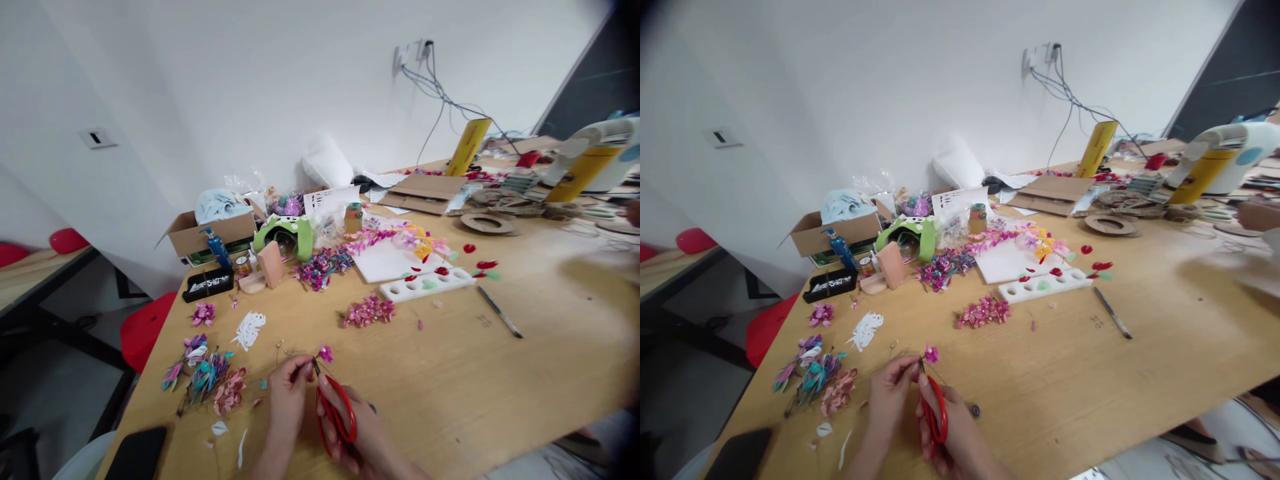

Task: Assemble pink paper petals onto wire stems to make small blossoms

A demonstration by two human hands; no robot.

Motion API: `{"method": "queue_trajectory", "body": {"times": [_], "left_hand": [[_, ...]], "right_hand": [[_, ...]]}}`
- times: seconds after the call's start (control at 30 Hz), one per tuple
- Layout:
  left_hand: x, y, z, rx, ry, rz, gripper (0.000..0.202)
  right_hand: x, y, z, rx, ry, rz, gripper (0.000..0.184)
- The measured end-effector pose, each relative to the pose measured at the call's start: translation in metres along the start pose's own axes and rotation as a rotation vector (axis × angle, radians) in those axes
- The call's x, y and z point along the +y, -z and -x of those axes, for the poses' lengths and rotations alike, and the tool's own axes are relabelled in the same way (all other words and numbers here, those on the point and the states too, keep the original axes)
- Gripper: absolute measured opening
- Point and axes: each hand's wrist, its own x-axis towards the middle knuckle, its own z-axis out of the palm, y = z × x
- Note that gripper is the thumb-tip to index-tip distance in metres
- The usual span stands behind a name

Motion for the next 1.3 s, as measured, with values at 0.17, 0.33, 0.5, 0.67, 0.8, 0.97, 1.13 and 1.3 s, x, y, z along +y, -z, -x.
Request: {"method": "queue_trajectory", "body": {"times": [0.17, 0.33, 0.5, 0.67, 0.8, 0.97, 1.13, 1.3], "left_hand": [[0.002, -0.001, 0.0, -0.001, 0.013, 0.008, 0.018], [0.003, -0.001, -0.001, 0.0, 0.011, 0.017, 0.018], [0.003, -0.001, 0.0, 0.002, 0.015, 0.013, 0.018], [0.004, -0.001, -0.001, 0.008, 0.029, 0.06, 0.016], [0.006, 0.001, -0.003, 0.025, 0.125, 0.219, 0.017], [0.011, 0.009, -0.008, 0.05, 0.305, 0.599, 0.028], [0.014, 0.014, -0.008, -0.029, 0.404, 0.781, 0.03], [0.013, 0.015, -0.002, -0.222, 0.342, 0.765, 0.027]], "right_hand": [[0.0, 0.0, 0.0, -0.014, -0.008, 0.007, 0.062], [0.001, 0.0, -0.001, -0.011, 0.008, 0.015, 0.063], [0.005, 0.001, -0.002, -0.032, 0.043, -0.019, 0.06], [0.004, -0.003, 0.0, -0.001, 0.072, -0.026, 0.06], [0.004, -0.003, 0.0, 0.043, 0.039, -0.006, 0.062], [0.013, 0.006, 0.001, 0.002, 0.022, 0.198, 0.058], [0.003, 0.045, 0.016, 0.116, 0.403, 0.867, 0.036], [-0.016, 0.106, 0.029, 0.458, 0.495, 1.417, 0.028]]}}
